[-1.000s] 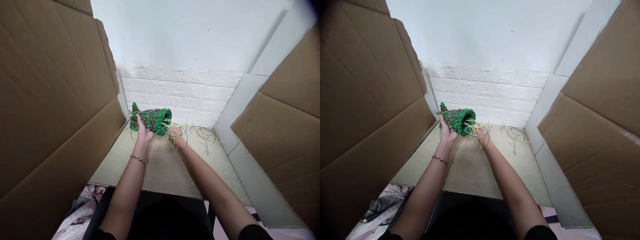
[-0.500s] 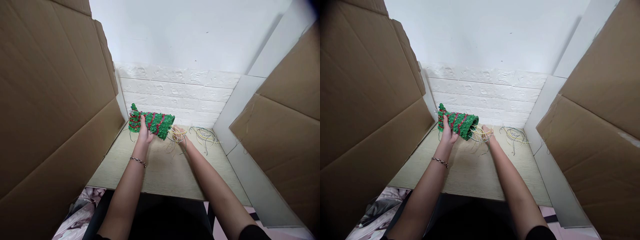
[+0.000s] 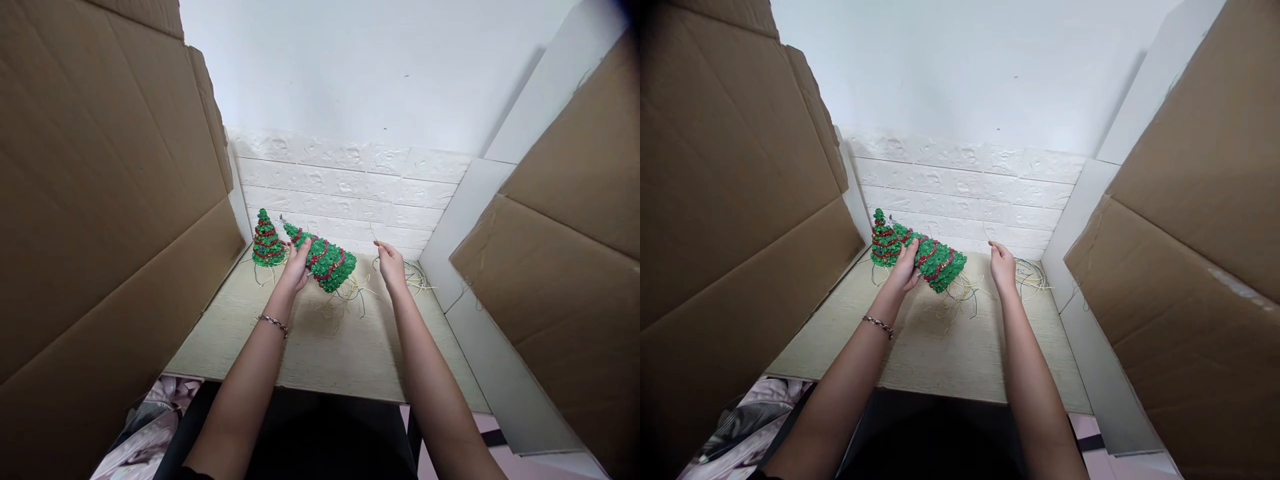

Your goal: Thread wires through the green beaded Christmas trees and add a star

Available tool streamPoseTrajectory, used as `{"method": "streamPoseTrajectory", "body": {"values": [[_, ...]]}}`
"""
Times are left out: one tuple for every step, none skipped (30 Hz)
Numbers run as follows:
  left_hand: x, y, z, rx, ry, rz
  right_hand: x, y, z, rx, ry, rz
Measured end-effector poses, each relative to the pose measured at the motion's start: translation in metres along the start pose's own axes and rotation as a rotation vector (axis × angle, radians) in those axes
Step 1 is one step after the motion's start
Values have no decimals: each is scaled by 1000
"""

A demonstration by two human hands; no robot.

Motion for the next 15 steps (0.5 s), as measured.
{"method": "streamPoseTrajectory", "body": {"values": [[-1,0,0,22,4,-3,-3,-11,0,11,12,-19],[-1,0,0,44,0,9,-7,-21,0,26,16,-42],[-1,0,0,66,-9,30,-12,-32,1,35,12,-75],[0,-1,0,84,-19,58,-17,-42,1,30,12,-125],[1,-1,-1,99,-18,82,-22,-51,2,20,22,-192],[3,-3,-3,114,-13,102,-27,-60,3,6,46,-267],[5,-4,-4,127,-1,118,-32,-68,4,-10,76,-343],[7,-5,-6,139,10,135,-38,-75,4,-24,110,-414],[9,-6,-7,151,16,155,-43,-81,5,-37,148,-479],[11,-7,-8,164,15,180,-48,-86,7,-50,184,-538],[12,-8,-9,177,12,206,-52,-91,8,-64,218,-594],[14,-8,-10,192,7,227,-56,-94,10,-83,249,-651],[15,-9,-11,205,4,243,-60,-97,12,-106,270,-707],[15,-9,-11,216,3,255,-62,-98,14,-130,281,-762],[15,-9,-11,223,3,262,-64,-98,17,-155,280,-810]]}}
Point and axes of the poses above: each hand's wrist, its own x-axis towards the middle knuckle, its own z-axis out of the palm, y = z × x, the point moved 2 cm from there along x, towards the middle knuckle, and after that the axes turned 4 degrees about y, right-handed, at the moved point
